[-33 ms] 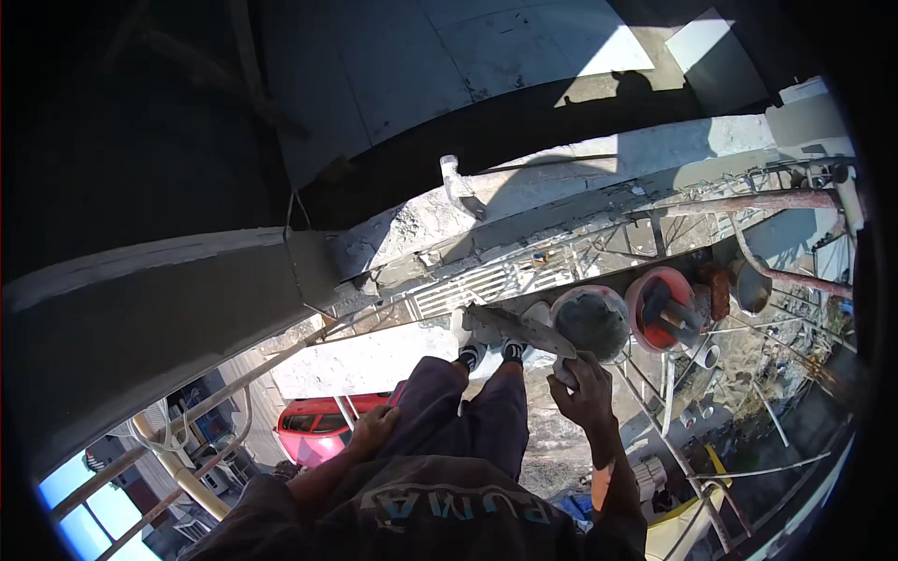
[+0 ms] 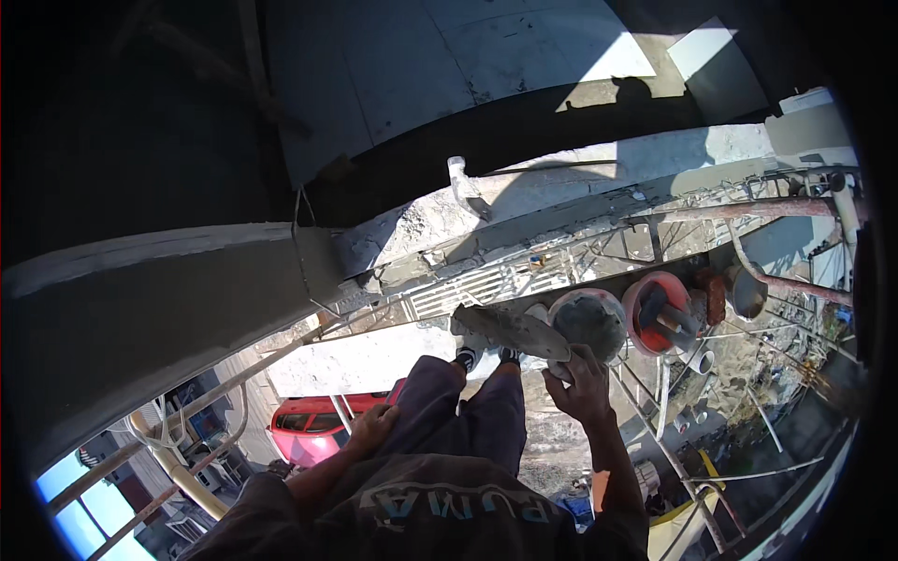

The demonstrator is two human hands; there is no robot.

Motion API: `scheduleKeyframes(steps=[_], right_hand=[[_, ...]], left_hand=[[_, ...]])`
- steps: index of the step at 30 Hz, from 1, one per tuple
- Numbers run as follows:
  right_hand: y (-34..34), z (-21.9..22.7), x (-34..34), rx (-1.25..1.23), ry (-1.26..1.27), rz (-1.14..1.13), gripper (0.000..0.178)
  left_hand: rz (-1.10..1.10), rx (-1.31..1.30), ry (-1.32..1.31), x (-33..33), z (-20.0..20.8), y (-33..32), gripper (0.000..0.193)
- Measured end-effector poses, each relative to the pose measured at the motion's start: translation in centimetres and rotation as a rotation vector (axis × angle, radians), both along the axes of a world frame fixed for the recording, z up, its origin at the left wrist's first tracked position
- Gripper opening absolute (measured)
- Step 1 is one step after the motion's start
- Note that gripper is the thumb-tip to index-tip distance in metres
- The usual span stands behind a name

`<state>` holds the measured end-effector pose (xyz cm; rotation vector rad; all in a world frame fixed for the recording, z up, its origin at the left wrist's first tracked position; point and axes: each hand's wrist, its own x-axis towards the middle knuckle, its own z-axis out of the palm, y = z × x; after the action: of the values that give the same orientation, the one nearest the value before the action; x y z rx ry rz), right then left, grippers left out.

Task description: Applying mortar to a concrete edge and smoothing it with a trowel and brush while standing on scaffolding.

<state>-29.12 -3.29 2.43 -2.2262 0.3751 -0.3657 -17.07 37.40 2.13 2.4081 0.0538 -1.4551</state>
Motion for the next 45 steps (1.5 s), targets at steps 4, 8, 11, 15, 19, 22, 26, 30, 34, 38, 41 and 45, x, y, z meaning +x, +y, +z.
scheduleKeyframes(steps=[4, 8, 11, 15, 19, 22, 26, 30, 34, 38, 41, 45], right_hand=[[-0.9, -0.7, 5.7, -0.205, -0.008, 0.185, 0.046], [-0.7, 0.7, 8.7, -0.244, 0.284, 0.145, 0.039], [-0.6, 2.0, 8.0, -0.279, 0.216, 0.09, 0.037], [1.3, 3.8, 5.9, -0.001, 0.278, 0.112, 0.041], [4.9, 7.1, 7.1, 0.272, 0.612, 0.213, 0.043], [7.3, 7.4, 9.9, 0.217, 0.684, 0.278, 0.04], [8.3, 6.7, 14.5, 0.175, 0.781, 0.348, 0.036], [8.3, 4.6, 16.0, 0.071, 0.708, 0.377, 0.034], [6.3, 4.5, 15.4, 0.014, 0.703, 0.342, 0.033], [2.4, 4.4, 13.8, 0.036, 0.745, 0.263, 0.03], [-0.5, 6.0, 13.1, 0.055, 0.753, 0.234, 0.031], [-4.1, 5.9, 12.5, 0.184, 0.83, 0.206, 0.033]], left_hand=[[0.059, -0.007, 0.012, 0.2, 0.1, 0.2, 0.051], [0.13, -0.038, 0.007, -0.4, 0.8, 1.0, 0.051], [0.178, -0.063, 0.023, -0.7, -0.2, 2.3, 0.053], [0.194, 0.019, 0.001, -0.3, 0.3, 2.2, 0.049], [0.195, -0.059, 0.003, -0.6, -1.1, 3.2, 0.051], [0.192, -0.065, -0.006, -0.3, -0.4, 2.4, 0.051], [0.158, -0.061, -0.022, -0.2, -0.2, 2.2, 0.051], [0.154, -0.063, -0.006, -0.4, -0.5, 2.4, 0.052], [0.198, -0.052, -0.014, -0.5, -0.3, 1.9, 0.049], [0.19, -0.043, -0.002, -0.8, -0.9, 2.2, 0.051], [0.183, -0.051, -0.008, -1.0, -1.3, 2.2, 0.052], [0.156, -0.053, -0.012, -1.3, -1.3, 2.2, 0.052]])
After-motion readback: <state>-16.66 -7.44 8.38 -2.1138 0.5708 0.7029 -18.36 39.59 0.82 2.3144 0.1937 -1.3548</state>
